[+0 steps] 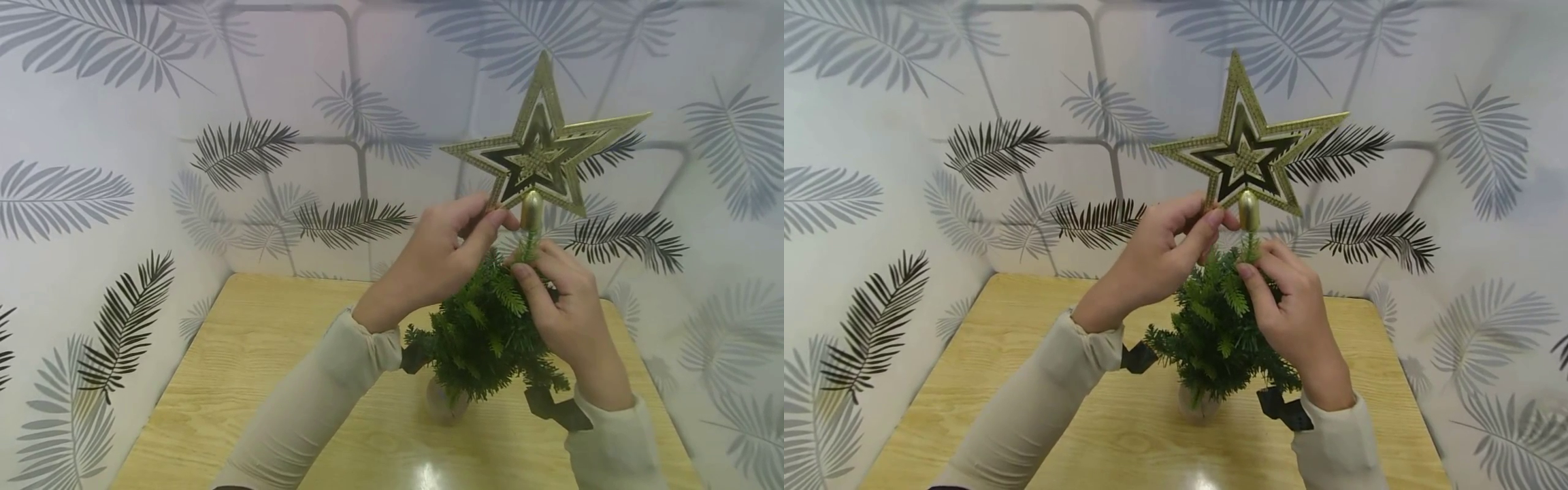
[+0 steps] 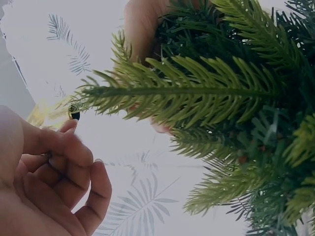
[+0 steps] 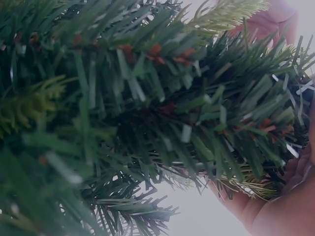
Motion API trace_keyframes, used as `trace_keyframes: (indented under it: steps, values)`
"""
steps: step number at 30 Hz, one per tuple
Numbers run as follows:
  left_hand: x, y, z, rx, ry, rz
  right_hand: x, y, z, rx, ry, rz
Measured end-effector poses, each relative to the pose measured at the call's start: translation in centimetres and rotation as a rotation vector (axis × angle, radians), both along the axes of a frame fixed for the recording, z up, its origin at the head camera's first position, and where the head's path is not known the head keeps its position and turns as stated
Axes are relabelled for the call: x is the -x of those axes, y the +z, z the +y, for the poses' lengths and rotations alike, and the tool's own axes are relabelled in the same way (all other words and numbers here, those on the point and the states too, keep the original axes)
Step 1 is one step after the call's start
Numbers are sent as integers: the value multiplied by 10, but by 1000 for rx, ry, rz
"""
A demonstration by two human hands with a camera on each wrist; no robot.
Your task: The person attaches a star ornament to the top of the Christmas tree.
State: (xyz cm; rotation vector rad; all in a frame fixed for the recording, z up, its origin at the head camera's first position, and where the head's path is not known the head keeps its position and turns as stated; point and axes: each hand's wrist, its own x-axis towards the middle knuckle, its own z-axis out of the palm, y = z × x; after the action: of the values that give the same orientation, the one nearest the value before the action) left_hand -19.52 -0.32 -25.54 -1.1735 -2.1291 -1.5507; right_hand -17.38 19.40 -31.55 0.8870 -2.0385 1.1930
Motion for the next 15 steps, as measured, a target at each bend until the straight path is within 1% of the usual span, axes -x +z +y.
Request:
trace_keyframes:
  steps: [3, 10, 15]
  values:
    - [0, 3, -3, 26, 11, -3, -1, 1, -1, -1, 0, -8]
    - [-1, 9, -7, 30, -34, -50, -1, 0, -3, 0, -9, -1]
    - [-2, 10, -6, 79, -28, -46, 0, -1, -3, 5, -16, 0]
